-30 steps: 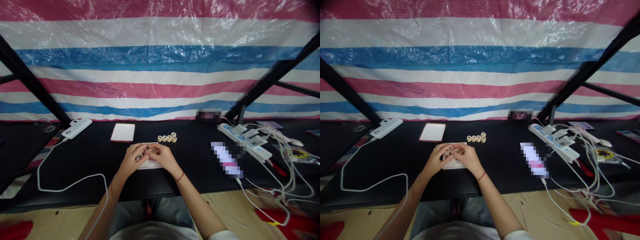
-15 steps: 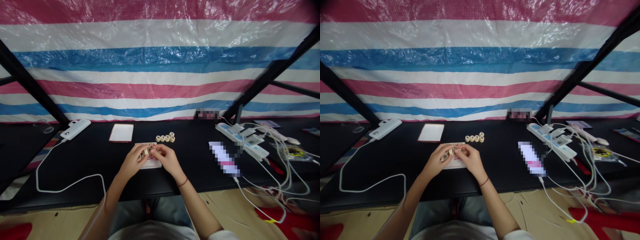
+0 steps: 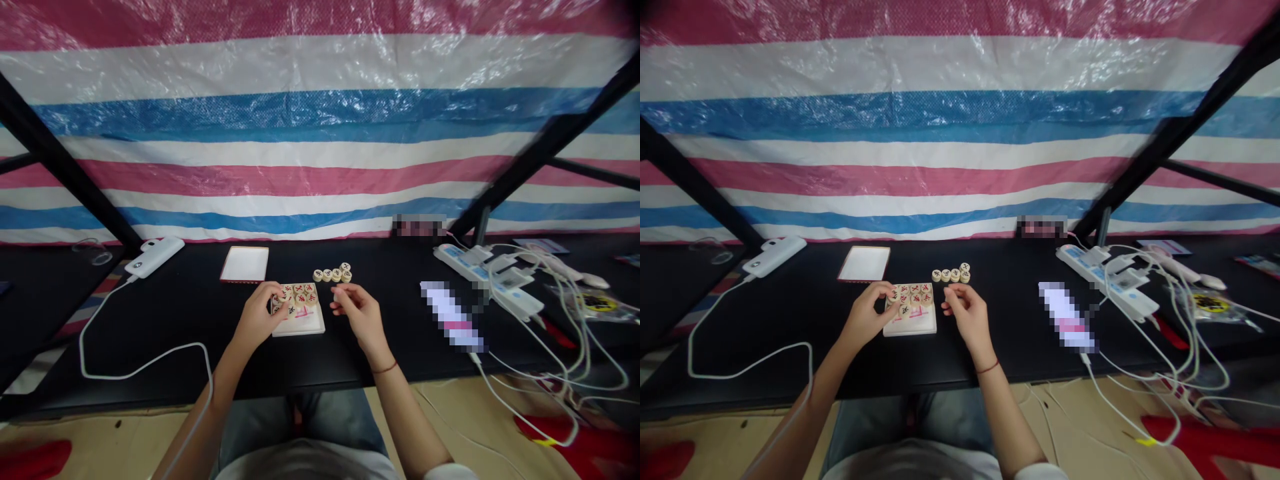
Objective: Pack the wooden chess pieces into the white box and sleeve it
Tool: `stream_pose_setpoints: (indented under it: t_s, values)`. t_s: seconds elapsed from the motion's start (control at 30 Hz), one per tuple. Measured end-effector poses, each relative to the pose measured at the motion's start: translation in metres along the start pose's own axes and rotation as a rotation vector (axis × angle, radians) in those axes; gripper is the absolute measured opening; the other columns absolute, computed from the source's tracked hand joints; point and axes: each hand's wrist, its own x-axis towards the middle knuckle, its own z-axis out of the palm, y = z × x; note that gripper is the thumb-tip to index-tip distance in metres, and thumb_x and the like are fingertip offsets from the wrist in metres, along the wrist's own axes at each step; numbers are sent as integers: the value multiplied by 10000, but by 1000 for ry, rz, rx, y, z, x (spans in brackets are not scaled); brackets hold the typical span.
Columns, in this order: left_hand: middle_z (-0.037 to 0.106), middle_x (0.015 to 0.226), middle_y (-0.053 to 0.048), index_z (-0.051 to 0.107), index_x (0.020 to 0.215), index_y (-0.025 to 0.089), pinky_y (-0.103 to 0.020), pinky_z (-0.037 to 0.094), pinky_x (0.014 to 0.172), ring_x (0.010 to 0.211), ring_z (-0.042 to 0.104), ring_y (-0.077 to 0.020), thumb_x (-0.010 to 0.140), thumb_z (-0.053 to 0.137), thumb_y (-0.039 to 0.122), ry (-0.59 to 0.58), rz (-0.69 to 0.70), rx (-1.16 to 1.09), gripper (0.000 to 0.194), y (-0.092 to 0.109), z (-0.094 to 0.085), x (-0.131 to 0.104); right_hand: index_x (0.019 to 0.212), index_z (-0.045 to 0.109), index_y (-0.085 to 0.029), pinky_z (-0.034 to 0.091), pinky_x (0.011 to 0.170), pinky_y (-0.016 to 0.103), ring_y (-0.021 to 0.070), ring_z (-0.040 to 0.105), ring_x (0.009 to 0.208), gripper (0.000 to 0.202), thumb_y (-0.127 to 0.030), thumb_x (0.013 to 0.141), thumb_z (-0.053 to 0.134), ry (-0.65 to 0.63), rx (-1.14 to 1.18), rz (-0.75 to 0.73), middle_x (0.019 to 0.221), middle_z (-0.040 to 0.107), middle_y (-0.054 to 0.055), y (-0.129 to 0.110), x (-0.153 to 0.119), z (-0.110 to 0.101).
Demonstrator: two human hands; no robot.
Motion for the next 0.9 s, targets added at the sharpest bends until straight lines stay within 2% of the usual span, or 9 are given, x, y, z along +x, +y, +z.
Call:
stream_pose_setpoints:
  t_s: [0.13, 0.27, 0.4, 0.5, 0.67, 0.77, 0.83, 0.9]
  values:
    - [657, 972, -41, 538, 811, 221, -346, 483, 859, 960, 621, -188, 817, 585, 205, -112, 35, 18, 50, 3, 10, 7, 898, 644, -172, 572, 537, 267, 149, 664, 632, 433, -549, 707, 734, 53, 5, -9, 861, 687, 58, 0, 0, -7]
    - [699, 921, -12, 578, 773, 225, -393, 408, 898, 958, 615, -210, 795, 626, 182, -307, 111, 165, 68, 12, 22, 12, 880, 654, -175, 581, 578, 281, 152, 661, 652, 400, -529, 715, 735, 42, -21, -15, 848, 676, 46, 3, -3, -8]
    - [710, 847, 1, 610, 742, 231, -416, 338, 910, 980, 583, -227, 803, 623, 169, -431, 185, 279, 87, 16, 24, 12, 882, 659, -179, 584, 600, 295, 156, 661, 654, 387, -517, 711, 737, 6, -49, 16, 845, 666, 39, 7, -6, -5]
    - [712, 841, -8, 643, 765, 236, -423, 326, 892, 967, 566, -233, 838, 609, 199, -489, 213, 319, 88, 13, 22, 11, 913, 656, -182, 582, 617, 303, 163, 661, 658, 345, -472, 735, 714, -67, -102, 5, 816, 655, 38, 12, -8, -2]
    - [687, 906, -23, 658, 777, 230, -409, 348, 858, 970, 547, -236, 845, 623, 223, -531, 270, 346, 78, 6, 21, 13, 941, 688, -190, 550, 599, 271, 118, 617, 650, 212, -308, 775, 632, -205, -301, -188, 1081, 611, 94, 14, -14, 7]
    - [663, 923, -29, 654, 777, 223, -402, 373, 873, 956, 548, -227, 842, 636, 240, -537, 285, 363, 69, 6, 20, 14, 1017, 674, -199, 531, 622, 262, 131, 612, 698, 226, -231, 813, 582, -279, -438, -300, 1055, 629, 85, 9, -17, 13]
    - [657, 985, -39, 662, 824, 226, -410, 391, 890, 992, 547, -238, 821, 664, 265, -499, 267, 356, 39, 5, 17, 14, 1040, 654, -204, 517, 675, 274, 145, 608, 730, 224, -197, 830, 574, -306, -534, -373, 1011, 652, 70, 6, -19, 17]
    - [639, 1114, -59, 671, 922, 233, -432, 398, 927, 1080, 531, -264, 792, 690, 286, -431, 230, 357, 142, 2, 14, 12, 998, 646, -208, 492, 737, 293, 164, 605, 777, 173, -178, 838, 589, -326, -653, -428, 960, 668, 53, 4, -20, 21]
